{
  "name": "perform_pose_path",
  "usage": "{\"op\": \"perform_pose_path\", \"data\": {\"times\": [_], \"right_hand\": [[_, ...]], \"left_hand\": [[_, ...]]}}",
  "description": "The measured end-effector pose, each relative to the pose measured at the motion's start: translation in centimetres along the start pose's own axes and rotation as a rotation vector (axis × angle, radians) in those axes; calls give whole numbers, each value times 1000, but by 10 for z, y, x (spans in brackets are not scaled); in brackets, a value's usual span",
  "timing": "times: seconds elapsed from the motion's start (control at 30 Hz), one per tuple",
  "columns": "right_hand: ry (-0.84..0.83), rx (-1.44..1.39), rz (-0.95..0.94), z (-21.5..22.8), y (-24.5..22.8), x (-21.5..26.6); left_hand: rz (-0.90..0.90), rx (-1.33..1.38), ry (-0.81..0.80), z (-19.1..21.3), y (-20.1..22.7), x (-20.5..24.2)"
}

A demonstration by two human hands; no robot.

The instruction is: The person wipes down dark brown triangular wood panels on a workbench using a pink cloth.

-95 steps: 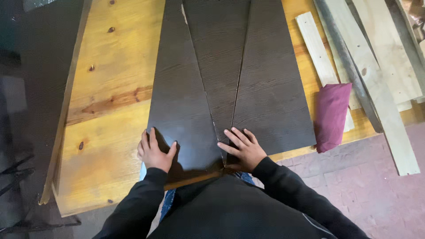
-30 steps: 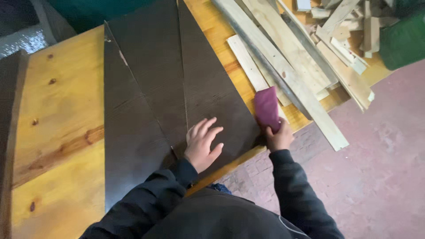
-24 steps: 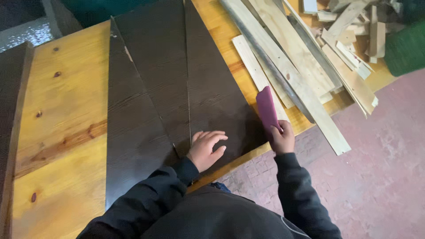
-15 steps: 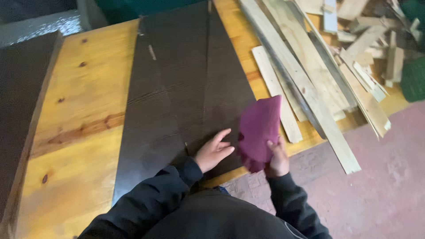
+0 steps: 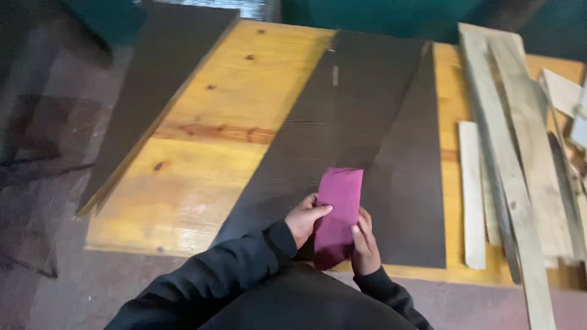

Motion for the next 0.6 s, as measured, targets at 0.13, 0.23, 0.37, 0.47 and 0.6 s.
{"op": "perform_pose_path", "data": {"times": [0.13,0.23,0.37,0.47,0.6], "right_hand": [[-115,150,-63,-30,46,-42],[-173,-40,-213,-76,79,-65],[-128,-152,-292,-129,133,-83],[-138,-275,-326,-206,130,-87],[-191,-279,-289,-275,137,-102]], "left_hand": [[-70,55,84,41,45,30],[-110,69,137,86,67,53],[-165,-191,265,147,111,92],[-217,-578,265,193,154,119],[-247,-830,244,226,223,152]]}}
Point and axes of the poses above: each hand's wrist, its own x-axis away from the middle knuckle, its own z-axis out of the back of the hand, y = z × x, the point moved 6 cm from there along -x, towards the middle knuckle, and after that the axes turned 7 degrees about -y, right-handed, at the moved point
